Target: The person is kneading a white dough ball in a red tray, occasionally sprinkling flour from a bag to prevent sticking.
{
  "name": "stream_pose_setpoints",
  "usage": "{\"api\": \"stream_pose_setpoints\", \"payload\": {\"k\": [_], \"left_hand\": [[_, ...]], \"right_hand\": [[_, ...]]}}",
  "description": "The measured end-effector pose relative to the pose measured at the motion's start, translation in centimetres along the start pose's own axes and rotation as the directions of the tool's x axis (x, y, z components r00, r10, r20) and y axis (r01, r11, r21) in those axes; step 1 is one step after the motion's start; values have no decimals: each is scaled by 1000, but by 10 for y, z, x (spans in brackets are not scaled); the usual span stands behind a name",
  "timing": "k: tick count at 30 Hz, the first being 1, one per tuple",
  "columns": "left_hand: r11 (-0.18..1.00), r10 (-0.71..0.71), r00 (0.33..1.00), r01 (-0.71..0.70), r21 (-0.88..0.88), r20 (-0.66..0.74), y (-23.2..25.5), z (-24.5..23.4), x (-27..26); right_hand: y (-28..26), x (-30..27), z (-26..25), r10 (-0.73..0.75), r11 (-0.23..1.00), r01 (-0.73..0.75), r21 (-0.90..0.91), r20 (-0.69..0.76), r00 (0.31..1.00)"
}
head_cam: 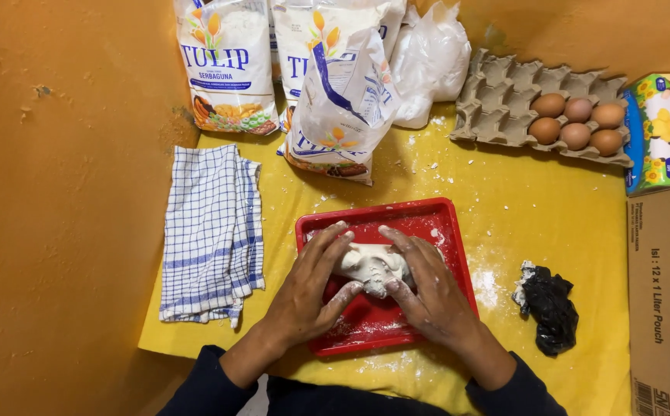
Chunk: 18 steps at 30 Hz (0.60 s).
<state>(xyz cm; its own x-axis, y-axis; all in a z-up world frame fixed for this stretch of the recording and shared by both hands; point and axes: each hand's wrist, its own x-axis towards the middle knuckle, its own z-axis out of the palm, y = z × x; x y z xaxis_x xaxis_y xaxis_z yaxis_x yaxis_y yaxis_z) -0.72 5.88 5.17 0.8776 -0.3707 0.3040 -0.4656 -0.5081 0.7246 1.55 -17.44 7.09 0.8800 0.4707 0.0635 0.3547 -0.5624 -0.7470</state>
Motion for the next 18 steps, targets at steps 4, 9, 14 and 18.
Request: {"api": "stream_pose_setpoints", "payload": {"k": [4, 9, 14, 18], "left_hand": [[991, 34, 999, -33, 129, -2, -7, 7, -15], [817, 415, 910, -368, 444, -8, -3, 10, -20], [788, 363, 924, -372, 491, 119, 7, 18, -8], [781, 252, 952, -306, 545, 174, 7, 31, -6]], "right_hand": [[16, -18, 6, -234, 964, 208, -164, -161, 959], [27, -48, 14, -438, 836, 343, -427, -144, 887], [17, -50, 14, -368, 806, 278, -523, -73, 927], [11, -42, 15, -292, 775, 227, -589, -17, 956]]}}
